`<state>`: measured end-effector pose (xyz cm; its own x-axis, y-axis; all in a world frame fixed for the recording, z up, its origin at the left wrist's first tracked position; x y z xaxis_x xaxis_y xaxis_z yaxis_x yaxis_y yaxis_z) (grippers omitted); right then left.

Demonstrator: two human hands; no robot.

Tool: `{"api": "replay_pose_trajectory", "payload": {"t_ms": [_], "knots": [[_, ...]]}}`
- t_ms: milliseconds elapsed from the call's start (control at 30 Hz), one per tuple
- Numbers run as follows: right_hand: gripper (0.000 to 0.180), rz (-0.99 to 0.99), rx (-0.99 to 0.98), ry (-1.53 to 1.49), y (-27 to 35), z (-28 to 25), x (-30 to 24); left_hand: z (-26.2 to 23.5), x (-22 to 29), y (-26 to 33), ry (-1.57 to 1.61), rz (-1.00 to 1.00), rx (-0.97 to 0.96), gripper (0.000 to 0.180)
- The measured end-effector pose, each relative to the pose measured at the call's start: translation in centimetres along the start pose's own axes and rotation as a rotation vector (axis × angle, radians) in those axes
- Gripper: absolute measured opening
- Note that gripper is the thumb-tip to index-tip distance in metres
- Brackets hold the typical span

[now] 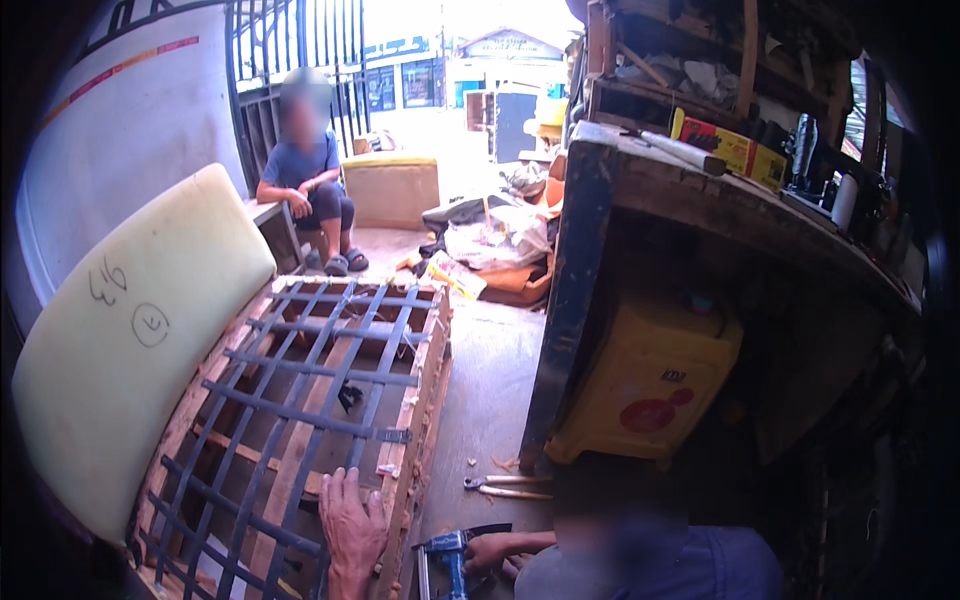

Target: The person attaches black webbing straps to a wooden furniture frame using a pneumatic nail gun and pliers. The person positions straps across the frame, staples them in place, and trims excess material.

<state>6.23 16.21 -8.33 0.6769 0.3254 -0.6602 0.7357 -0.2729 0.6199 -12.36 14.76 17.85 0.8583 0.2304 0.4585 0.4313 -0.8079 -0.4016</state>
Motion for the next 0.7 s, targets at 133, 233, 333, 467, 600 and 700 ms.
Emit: {"api": "replay_pose_trajectory", "payload": {"t_ms": [133, 233, 333, 467, 600, 700], "knots": [[0.045, -0.355, 0.410, 0.130, 10.2, -13.7, -8.3, 4.4, 1.4, -3.0, 0.037, 0.149, -0.029, 0.073], [0.033, -0.671, 1.007, 0.066, 24.9, -24.8, -15.2, 9.3, 0.7, -3.1, -0.106, 0.185, -0.262, 0.084], [0.014, -0.702, 1.791, 0.420, 41.3, -32.0, -19.7, 10.4, 0.0, -3.1, -0.163, 0.201, -0.218, 0.082], [0.036, 0.315, 2.193, 0.780, 52.1, -43.8, -21.8, 10.2, 0.2, -2.7, -0.145, 0.218, -0.208, 0.073], [0.056, 0.794, 1.610, 0.658, 51.9, -51.8, -18.2, 9.8, 0.6, -2.6, -0.195, 0.233, -0.218, 0.070], [0.060, 0.758, 1.643, 0.562, 52.1, -53.0, -16.9, 9.5, 0.8, -2.7, -0.231, 0.236, -0.210, 0.071]]}}
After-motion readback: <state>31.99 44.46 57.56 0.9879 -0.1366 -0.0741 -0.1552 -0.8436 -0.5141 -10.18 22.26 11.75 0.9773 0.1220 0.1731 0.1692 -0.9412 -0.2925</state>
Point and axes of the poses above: each hand's wrist, its own y-axis away from the middle knuckle, its own z-axis out of the palm, x = y × z, the point moved 8 cm from there along -y, towards the middle knuckle, and after that the axes turned 13 degrees about x, right-handed, at the moved point
